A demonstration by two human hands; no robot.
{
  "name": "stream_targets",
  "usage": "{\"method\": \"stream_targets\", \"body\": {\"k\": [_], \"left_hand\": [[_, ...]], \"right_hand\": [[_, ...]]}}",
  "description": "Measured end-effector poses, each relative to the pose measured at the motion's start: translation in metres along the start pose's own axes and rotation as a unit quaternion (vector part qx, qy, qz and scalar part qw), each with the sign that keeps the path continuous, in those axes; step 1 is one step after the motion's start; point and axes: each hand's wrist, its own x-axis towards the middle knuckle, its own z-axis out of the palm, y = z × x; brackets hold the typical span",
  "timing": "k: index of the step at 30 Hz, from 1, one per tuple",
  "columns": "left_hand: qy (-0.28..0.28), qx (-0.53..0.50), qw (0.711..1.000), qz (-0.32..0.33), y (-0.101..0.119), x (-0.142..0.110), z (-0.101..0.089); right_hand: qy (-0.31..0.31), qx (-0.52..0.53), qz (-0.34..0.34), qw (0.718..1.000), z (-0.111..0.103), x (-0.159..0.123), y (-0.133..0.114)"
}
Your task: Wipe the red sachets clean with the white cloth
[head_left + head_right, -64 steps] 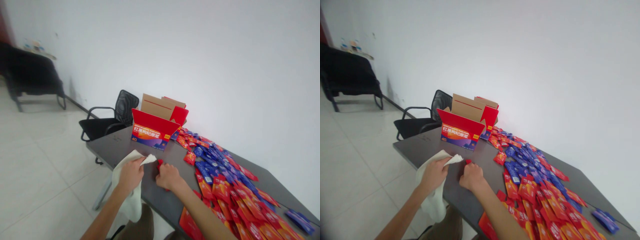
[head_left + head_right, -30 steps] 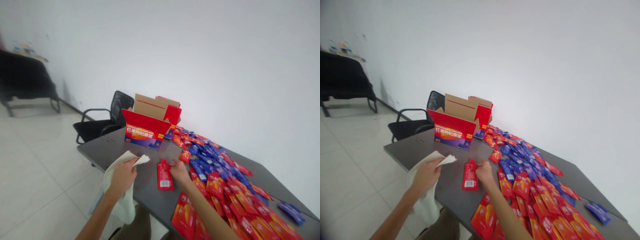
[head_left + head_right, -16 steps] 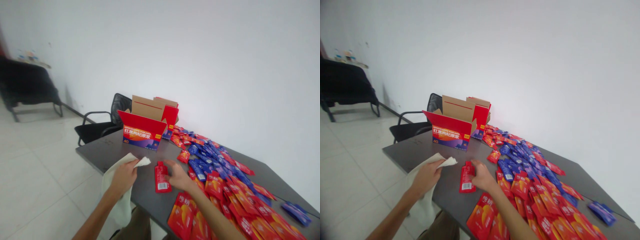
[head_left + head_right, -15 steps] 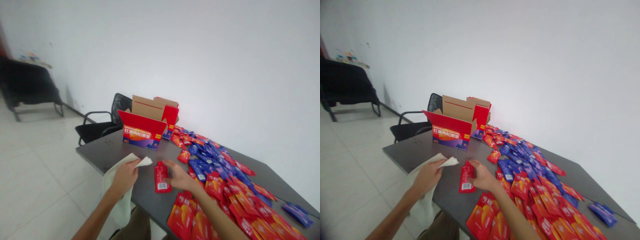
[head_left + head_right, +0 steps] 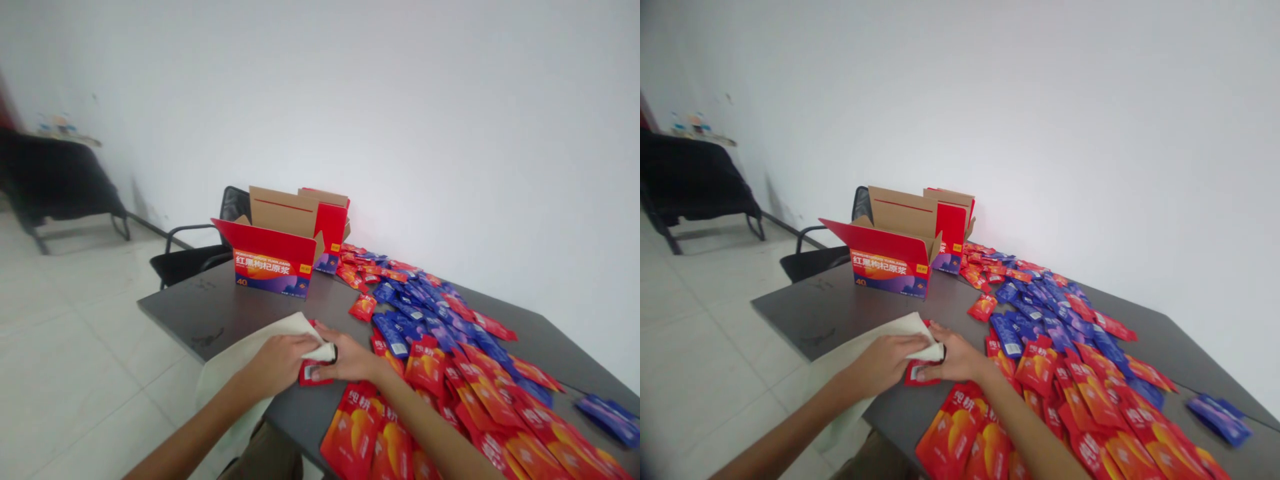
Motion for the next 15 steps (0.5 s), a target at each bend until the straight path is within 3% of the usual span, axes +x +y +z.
{"method": "stream_targets", "body": {"k": [6,9,12,15], "left_hand": [[-0.036,-0.005,0.998,0.051,0.001,-0.011,0.0],[-0.022,0.021,0.999,0.029,-0.001,0.001,0.001],[-0.005,0.05,0.999,0.0,-0.001,0.012,0.004],[-0.014,0.078,0.997,0.014,0.003,0.01,0.009]], "right_hand": [[-0.002,-0.006,-0.033,0.999,0.0,0.003,0.012],[-0.014,0.002,-0.061,0.998,0.001,0.004,0.008],[0.005,-0.006,-0.047,0.999,0.001,0.004,0.004],[0.005,-0.013,-0.053,0.999,0.001,0.004,0.006]]}}
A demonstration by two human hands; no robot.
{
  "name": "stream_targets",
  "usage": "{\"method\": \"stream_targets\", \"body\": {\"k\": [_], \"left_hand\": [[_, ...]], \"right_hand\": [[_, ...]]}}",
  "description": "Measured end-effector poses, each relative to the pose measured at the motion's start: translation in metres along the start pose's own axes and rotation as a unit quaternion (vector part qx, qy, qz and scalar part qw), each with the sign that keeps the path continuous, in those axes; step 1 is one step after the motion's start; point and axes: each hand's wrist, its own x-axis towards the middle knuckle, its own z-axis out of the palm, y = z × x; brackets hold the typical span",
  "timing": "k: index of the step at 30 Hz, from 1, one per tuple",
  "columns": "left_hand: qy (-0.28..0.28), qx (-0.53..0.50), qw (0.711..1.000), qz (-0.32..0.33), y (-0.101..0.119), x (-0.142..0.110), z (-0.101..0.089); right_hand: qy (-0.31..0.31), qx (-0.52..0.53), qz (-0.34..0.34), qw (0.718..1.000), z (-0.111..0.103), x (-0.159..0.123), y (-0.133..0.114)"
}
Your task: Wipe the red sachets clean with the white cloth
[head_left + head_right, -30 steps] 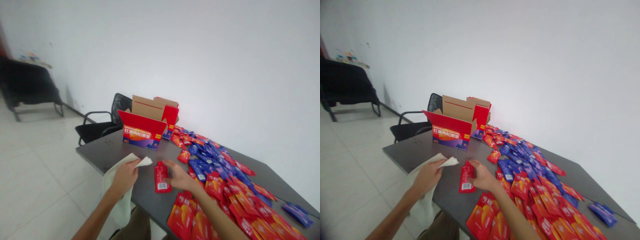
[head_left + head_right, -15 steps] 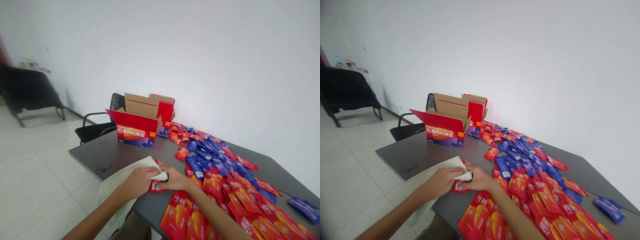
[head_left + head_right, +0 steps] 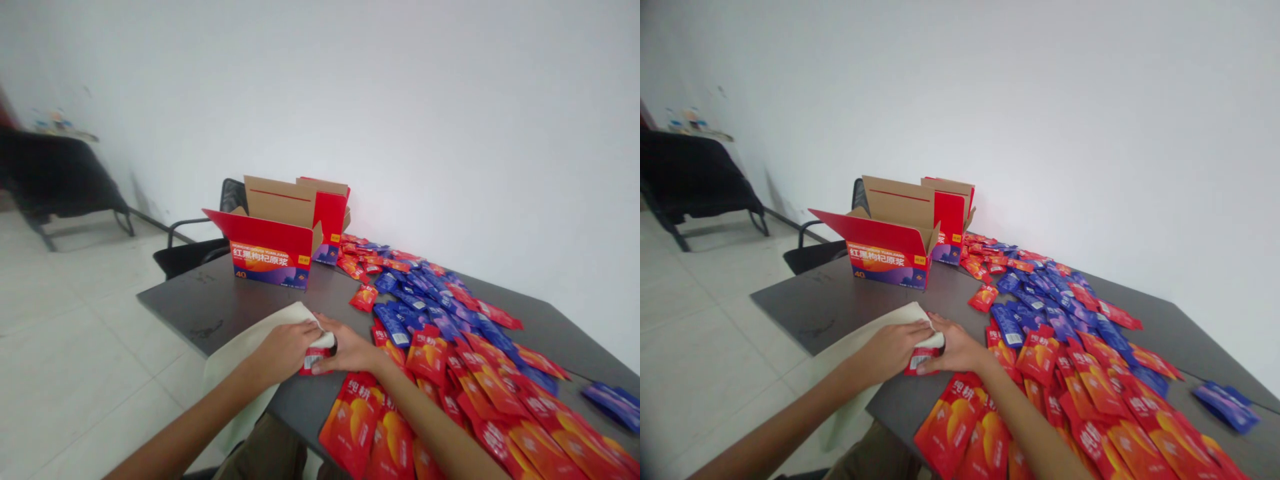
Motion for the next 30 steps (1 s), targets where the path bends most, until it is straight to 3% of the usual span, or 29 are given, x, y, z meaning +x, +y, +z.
{"method": "stream_targets", "body": {"k": [5,11,19,25,30], "left_hand": [[-0.029,-0.011,0.997,0.071,0.005,-0.012,0.0],[-0.02,-0.008,0.999,-0.029,-0.015,0.006,-0.012],[-0.025,0.021,0.996,0.079,-0.002,-0.014,0.0],[-0.023,0.037,0.999,-0.002,-0.009,0.004,-0.008],[-0.035,0.036,0.995,0.083,0.001,-0.01,0.002]], "right_hand": [[-0.01,-0.026,-0.008,1.0,0.002,0.0,0.007],[0.023,-0.042,0.035,0.998,0.007,-0.002,0.011],[-0.015,-0.037,-0.014,0.999,0.004,0.002,0.016],[-0.002,-0.038,-0.003,0.999,0.007,0.001,0.023],[-0.007,-0.038,-0.028,0.999,0.007,0.003,0.022]]}}
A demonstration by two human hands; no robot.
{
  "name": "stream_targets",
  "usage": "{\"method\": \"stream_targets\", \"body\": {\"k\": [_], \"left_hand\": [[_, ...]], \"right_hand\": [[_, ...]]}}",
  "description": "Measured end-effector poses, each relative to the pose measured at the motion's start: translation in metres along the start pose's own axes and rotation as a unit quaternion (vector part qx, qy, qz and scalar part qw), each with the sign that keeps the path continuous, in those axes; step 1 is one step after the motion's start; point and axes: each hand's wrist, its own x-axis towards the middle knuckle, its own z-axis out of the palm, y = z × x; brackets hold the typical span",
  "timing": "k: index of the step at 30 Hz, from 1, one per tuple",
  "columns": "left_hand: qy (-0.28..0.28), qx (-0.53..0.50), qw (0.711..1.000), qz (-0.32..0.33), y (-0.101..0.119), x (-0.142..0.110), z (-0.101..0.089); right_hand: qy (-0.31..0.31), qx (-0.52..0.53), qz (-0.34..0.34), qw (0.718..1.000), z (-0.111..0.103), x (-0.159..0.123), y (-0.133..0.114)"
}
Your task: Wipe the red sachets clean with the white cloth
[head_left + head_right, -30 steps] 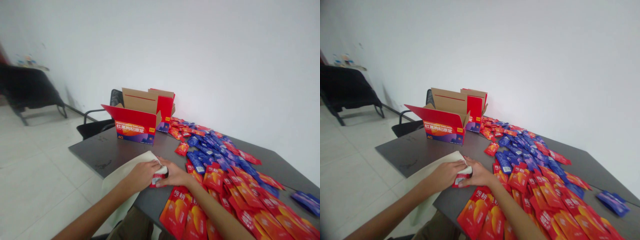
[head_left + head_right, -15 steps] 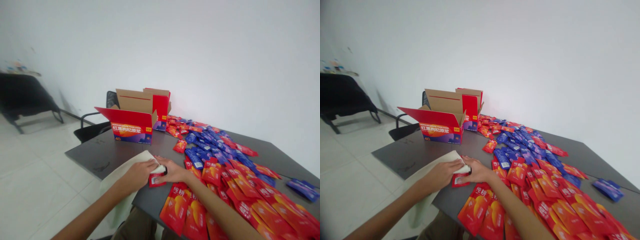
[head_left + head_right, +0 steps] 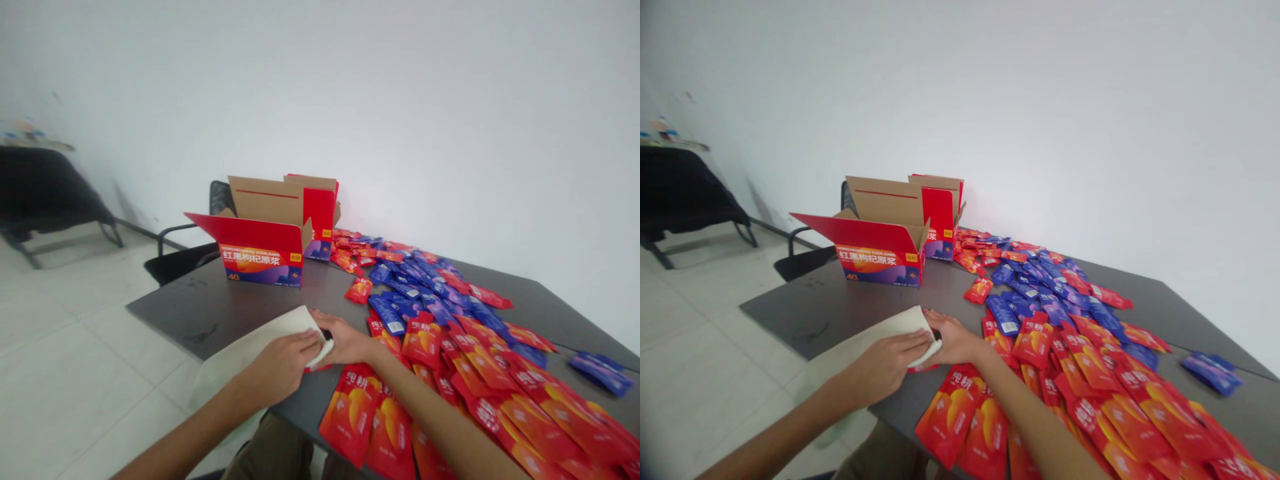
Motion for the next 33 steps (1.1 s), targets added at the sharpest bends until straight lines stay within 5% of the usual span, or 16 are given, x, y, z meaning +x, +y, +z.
{"method": "stream_targets", "body": {"k": [7,12,19,24,30,33], "left_hand": [[0.013,-0.003,0.996,-0.083,-0.012,0.009,-0.009],[0.009,0.001,1.0,0.003,0.001,0.0,0.001],[0.014,0.008,0.996,-0.089,-0.014,0.01,-0.008],[0.004,0.008,1.0,0.011,0.001,0.0,0.0],[0.011,0.002,0.997,-0.079,-0.015,0.007,-0.008],[0.006,0.007,0.999,-0.035,-0.009,0.003,-0.005]], "right_hand": [[0.001,-0.003,0.05,0.999,0.001,-0.002,0.0],[-0.002,0.0,0.001,1.0,0.001,-0.001,0.002],[0.005,-0.005,0.034,0.999,0.0,-0.002,0.0],[0.001,0.001,-0.003,1.0,0.0,-0.001,0.001],[-0.005,-0.01,0.046,0.999,0.0,-0.002,-0.001],[-0.002,-0.005,0.039,0.999,0.0,-0.002,-0.002]]}}
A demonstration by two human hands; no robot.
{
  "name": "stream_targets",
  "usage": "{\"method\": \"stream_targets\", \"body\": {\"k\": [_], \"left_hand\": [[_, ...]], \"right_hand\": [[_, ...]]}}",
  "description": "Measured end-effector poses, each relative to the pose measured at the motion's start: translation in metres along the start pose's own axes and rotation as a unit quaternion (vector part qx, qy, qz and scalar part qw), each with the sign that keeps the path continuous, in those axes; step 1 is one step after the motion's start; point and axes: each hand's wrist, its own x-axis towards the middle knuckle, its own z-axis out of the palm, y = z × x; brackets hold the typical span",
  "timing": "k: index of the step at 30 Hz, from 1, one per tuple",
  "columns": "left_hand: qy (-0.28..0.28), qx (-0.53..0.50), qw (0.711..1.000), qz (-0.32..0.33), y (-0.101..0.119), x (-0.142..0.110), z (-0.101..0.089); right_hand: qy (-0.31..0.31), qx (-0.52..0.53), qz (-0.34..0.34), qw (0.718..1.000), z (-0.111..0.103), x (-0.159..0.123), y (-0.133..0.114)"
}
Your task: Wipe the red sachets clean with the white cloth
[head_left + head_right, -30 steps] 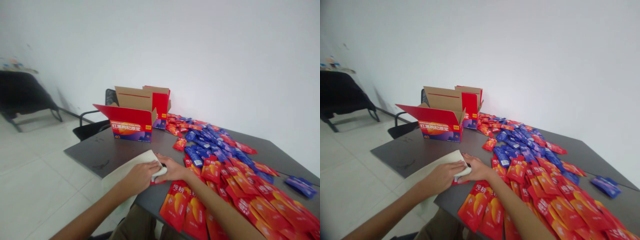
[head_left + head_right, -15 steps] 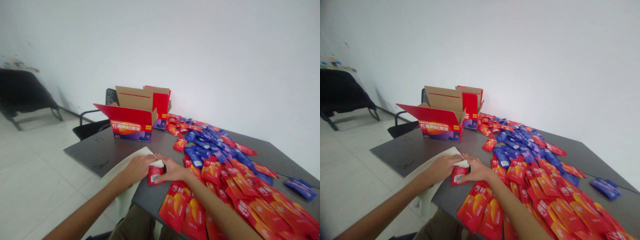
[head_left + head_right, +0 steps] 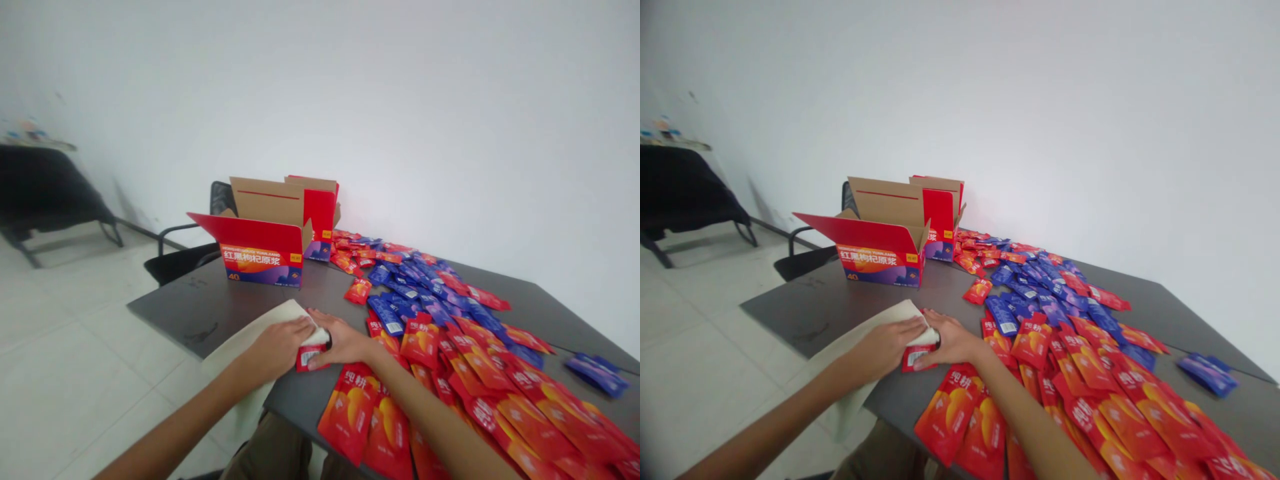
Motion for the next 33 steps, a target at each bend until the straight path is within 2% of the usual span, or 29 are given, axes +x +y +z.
{"method": "stream_targets", "body": {"k": [3,9,15,21,27,33], "left_hand": [[-0.008,-0.019,0.998,0.052,0.008,-0.008,0.004],[-0.016,-0.002,0.999,-0.051,-0.005,0.006,-0.007],[-0.025,-0.004,0.999,0.044,0.011,-0.006,0.0],[-0.019,-0.002,0.999,-0.049,-0.004,0.006,-0.007],[-0.023,-0.018,0.999,0.043,0.011,-0.006,-0.001],[-0.017,-0.004,0.999,-0.049,-0.003,0.007,-0.008]], "right_hand": [[0.002,-0.003,-0.019,1.0,0.0,0.001,0.001],[0.003,0.0,0.023,1.0,0.002,-0.001,0.006],[0.006,-0.001,-0.02,1.0,0.003,0.0,0.006],[0.006,-0.007,0.026,1.0,0.001,-0.001,0.003],[0.0,-0.007,-0.017,1.0,0.001,0.0,0.003],[0.007,0.004,0.024,1.0,0.001,-0.001,0.005]]}}
